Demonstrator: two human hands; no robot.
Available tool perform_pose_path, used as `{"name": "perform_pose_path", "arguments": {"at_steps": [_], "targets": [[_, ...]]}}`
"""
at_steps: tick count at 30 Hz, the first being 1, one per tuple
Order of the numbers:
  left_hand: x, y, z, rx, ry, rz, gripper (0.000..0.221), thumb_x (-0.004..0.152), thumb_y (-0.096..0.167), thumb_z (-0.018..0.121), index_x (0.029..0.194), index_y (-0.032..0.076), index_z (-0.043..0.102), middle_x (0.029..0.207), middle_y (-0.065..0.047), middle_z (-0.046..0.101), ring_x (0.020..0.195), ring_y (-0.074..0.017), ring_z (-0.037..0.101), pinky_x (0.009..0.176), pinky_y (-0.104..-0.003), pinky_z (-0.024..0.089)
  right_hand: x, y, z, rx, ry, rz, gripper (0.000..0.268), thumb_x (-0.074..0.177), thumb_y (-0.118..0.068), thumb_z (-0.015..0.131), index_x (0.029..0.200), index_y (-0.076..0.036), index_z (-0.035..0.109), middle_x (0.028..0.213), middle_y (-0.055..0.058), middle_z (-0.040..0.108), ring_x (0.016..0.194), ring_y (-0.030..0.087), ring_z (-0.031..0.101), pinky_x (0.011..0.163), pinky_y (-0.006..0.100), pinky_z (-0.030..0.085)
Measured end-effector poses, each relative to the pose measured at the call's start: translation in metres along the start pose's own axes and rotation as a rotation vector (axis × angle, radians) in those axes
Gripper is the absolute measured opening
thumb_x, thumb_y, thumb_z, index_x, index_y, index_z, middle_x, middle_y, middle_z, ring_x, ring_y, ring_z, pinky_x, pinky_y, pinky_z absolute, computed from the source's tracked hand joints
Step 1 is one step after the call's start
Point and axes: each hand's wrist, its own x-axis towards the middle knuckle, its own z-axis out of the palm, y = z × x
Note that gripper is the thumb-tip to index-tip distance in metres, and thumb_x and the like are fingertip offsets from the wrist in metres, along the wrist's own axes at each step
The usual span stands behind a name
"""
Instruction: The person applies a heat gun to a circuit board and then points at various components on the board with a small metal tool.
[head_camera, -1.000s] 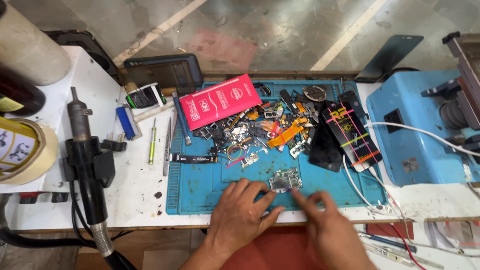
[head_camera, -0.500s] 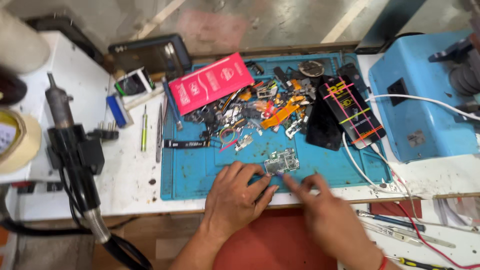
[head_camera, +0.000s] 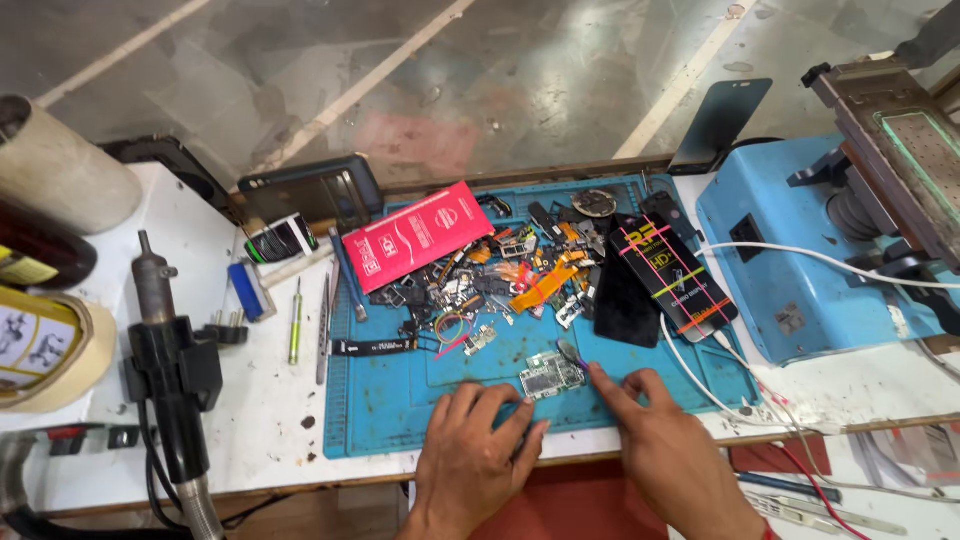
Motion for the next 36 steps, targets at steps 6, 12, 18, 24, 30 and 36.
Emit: {"name": "perform_pose_path", "arguments": {"at_steps": [6, 12, 18, 24, 30, 36], "targets": [[-0.002, 0.000, 0.000, 0.007, 0.019, 0.014, 0.020, 0.087, 0.028, 0.078, 0.095, 0.009, 0.075, 0.101, -0.004, 0.067, 0.093, -0.0252, 0.060, 0.075, -0.040, 0.046, 0.007, 0.000, 0.004, 0.006, 0.017, -0.072, 0.072, 0.085, -0.004, 0.053, 0.153, -0.028, 0.049, 0.112, 0.013, 0.057, 0.067, 0.037, 0.069, 0.063, 0.050, 0.057], [-0.001, 0.001, -0.001, -0.009, 0.007, 0.009, 0.021, 0.086, 0.028, 0.077, 0.095, 0.010, 0.073, 0.101, -0.005, 0.066, 0.093, -0.0258, 0.060, 0.075, -0.041, 0.046, 0.001, -0.004, 0.006, -0.034, -0.047, -0.077, 0.075, 0.082, -0.005, 0.055, 0.153, -0.028, 0.048, 0.119, 0.016, 0.057, 0.069, 0.040, 0.070, 0.065, 0.051, 0.058], [-0.001, 0.001, -0.001, 0.027, -0.016, 0.013, 0.023, 0.087, 0.028, 0.078, 0.100, 0.010, 0.073, 0.101, -0.005, 0.066, 0.092, -0.0265, 0.059, 0.074, -0.041, 0.045, 0.010, -0.002, 0.019, 0.033, 0.037, -0.208, 0.077, 0.077, -0.003, 0.061, 0.151, -0.018, 0.046, 0.116, 0.022, 0.057, 0.075, 0.043, 0.068, 0.067, 0.052, 0.057], [0.001, 0.000, -0.004, 0.016, 0.013, 0.048, 0.026, 0.084, 0.029, 0.077, 0.099, 0.009, 0.072, 0.102, -0.006, 0.066, 0.094, -0.0273, 0.060, 0.074, -0.041, 0.045, 0.002, -0.002, 0.018, -0.012, 0.030, -0.161, 0.077, 0.077, -0.006, 0.063, 0.151, -0.021, 0.051, 0.112, 0.015, 0.058, 0.075, 0.040, 0.070, 0.067, 0.049, 0.058], [0.002, 0.002, -0.004, 0.023, 0.001, 0.037, 0.023, 0.086, 0.028, 0.077, 0.098, 0.009, 0.072, 0.101, -0.006, 0.066, 0.093, -0.0271, 0.060, 0.076, -0.042, 0.046, -0.001, -0.018, 0.001, -0.122, -0.012, -0.046, 0.073, 0.083, -0.003, 0.054, 0.152, -0.028, 0.050, 0.118, 0.010, 0.057, 0.069, 0.039, 0.068, 0.060, 0.048, 0.056], [0.008, 0.006, -0.007, -0.059, 0.041, -0.101, 0.033, 0.086, 0.027, 0.075, 0.109, 0.004, 0.070, 0.102, -0.008, 0.066, 0.094, -0.0294, 0.060, 0.078, -0.043, 0.048, -0.007, -0.014, 0.000, -0.012, 0.069, -0.185, 0.072, 0.078, -0.003, 0.057, 0.148, -0.021, 0.054, 0.111, 0.013, 0.059, 0.062, 0.037, 0.067, 0.057, 0.048, 0.056]]}}
